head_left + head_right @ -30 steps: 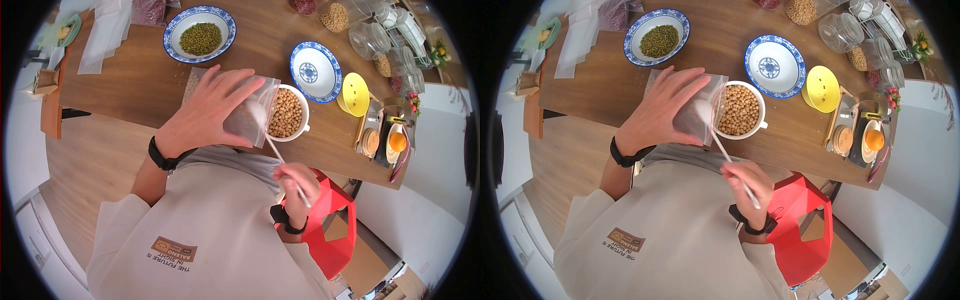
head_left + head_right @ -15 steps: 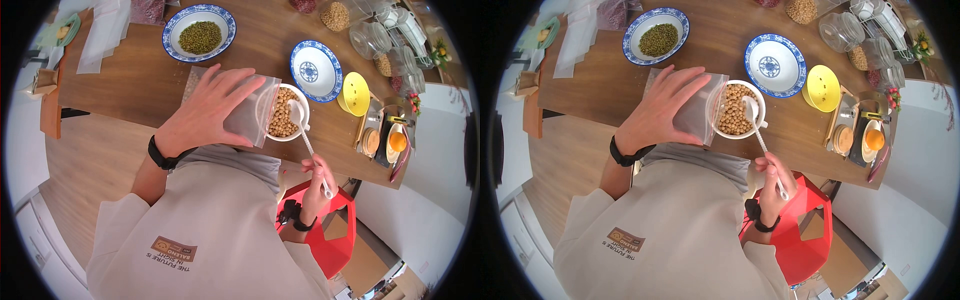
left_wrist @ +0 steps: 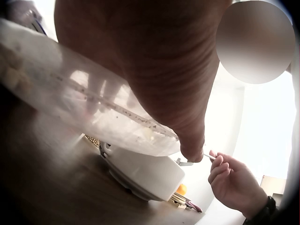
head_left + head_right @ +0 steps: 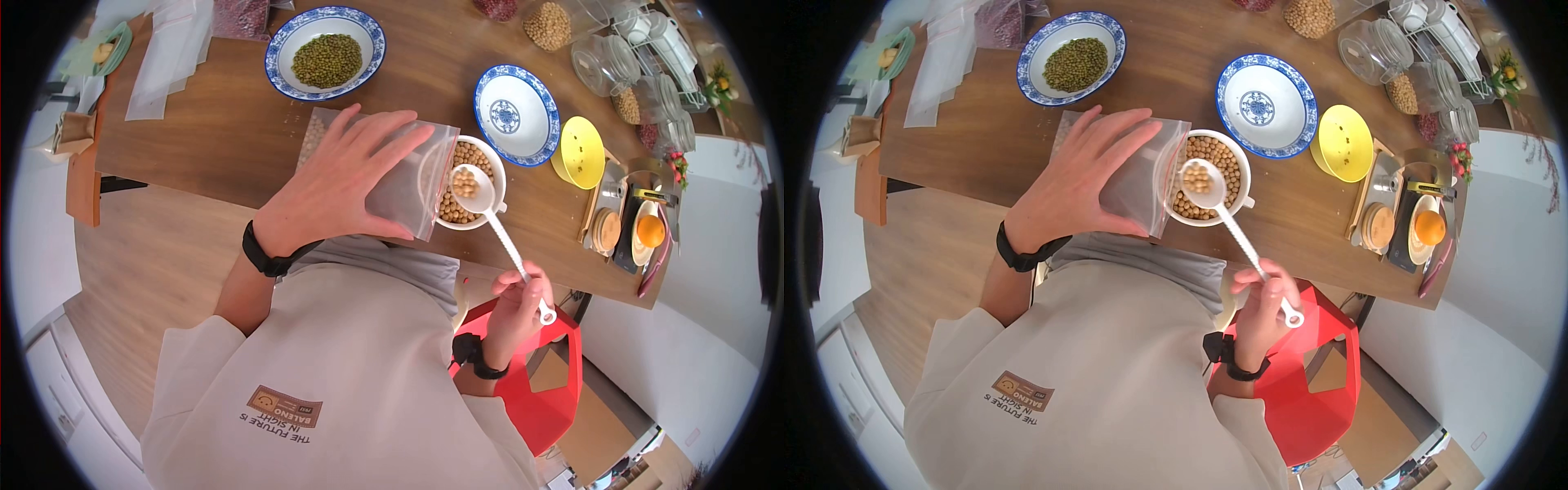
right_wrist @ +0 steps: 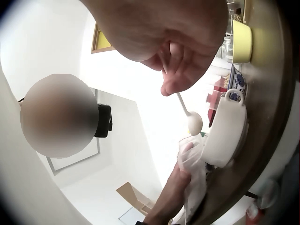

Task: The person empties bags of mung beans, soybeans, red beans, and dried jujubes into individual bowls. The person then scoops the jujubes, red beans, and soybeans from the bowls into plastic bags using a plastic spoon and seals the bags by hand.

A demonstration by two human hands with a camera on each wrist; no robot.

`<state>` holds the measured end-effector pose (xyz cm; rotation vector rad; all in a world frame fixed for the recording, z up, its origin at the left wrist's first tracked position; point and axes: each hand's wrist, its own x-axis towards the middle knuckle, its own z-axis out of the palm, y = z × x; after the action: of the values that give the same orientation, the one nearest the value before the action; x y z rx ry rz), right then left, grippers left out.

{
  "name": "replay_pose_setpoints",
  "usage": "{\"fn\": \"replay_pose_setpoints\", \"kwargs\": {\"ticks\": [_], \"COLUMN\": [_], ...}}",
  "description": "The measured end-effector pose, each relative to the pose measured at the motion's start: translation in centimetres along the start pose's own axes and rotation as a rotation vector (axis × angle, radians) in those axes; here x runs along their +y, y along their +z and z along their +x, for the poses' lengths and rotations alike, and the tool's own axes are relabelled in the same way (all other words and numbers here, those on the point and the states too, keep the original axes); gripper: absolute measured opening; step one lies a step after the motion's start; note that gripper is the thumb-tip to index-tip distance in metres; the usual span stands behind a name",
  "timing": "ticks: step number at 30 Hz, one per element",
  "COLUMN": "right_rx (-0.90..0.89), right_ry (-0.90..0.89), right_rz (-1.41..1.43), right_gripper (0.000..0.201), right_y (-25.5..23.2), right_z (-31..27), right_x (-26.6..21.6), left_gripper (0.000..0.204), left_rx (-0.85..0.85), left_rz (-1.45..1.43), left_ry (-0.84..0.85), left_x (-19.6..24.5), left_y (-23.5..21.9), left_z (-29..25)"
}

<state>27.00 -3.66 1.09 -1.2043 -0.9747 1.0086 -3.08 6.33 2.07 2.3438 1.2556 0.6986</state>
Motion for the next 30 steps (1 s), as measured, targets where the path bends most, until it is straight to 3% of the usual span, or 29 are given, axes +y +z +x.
{"fn": "replay_pose_setpoints", "kwargs": {"ticks": [4,6,8,12,14,18,22,25,27,30], "right_rx": [-0.158,-0.436,-0.521,-0.503,-0.244,-0.157,-0.188,-0.155,-0.001,0.075], "right_ry": [0.033,-0.006,-0.07,-0.234,-0.254,-0.171,-0.125,-0.059,0.034,0.028], "right_rz": [-0.073,-0.168,-0.238,-0.321,-0.273,-0.466,-0.432,-0.335,-0.164,-0.077], "right_gripper": [0.036,0.024,0.021,0.02,0.021,0.024,0.024,0.027,0.034,0.04], "right_y": [2.4,3.4,3.1,1.7,-0.2,-0.4,0.3,0.1,0.1,0.0], "right_z": [-0.7,0.0,0.5,0.6,0.8,1.5,1.2,0.8,0.6,0.7], "right_x": [-1.5,-1.7,-1.8,-1.3,-0.9,-1.0,-0.6,0.2,0.8,0.9], "left_gripper": [0.114,0.115,0.115,0.115,0.115,0.114,0.114,0.114,0.115,0.115], "left_rx": [0.006,0.014,0.014,0.012,0.008,0.001,0.0,0.0,0.002,0.001], "left_rz": [-0.005,-0.017,-0.02,-0.028,-0.026,-0.023,-0.022,-0.018,-0.021,-0.018], "left_ry": [0.002,0.004,0.004,0.005,0.004,0.002,0.001,-0.001,-0.001,0.0], "left_x": [0.0,0.0,0.1,-0.1,-0.1,-0.1,-0.1,-0.1,-0.1,-0.1], "left_y": [0.0,0.0,-0.1,0.0,0.1,0.1,0.0,0.0,0.1,0.0], "left_z": [0.0,0.0,0.0,-0.1,0.0,0.0,0.0,-0.1,-0.1,-0.1]}}
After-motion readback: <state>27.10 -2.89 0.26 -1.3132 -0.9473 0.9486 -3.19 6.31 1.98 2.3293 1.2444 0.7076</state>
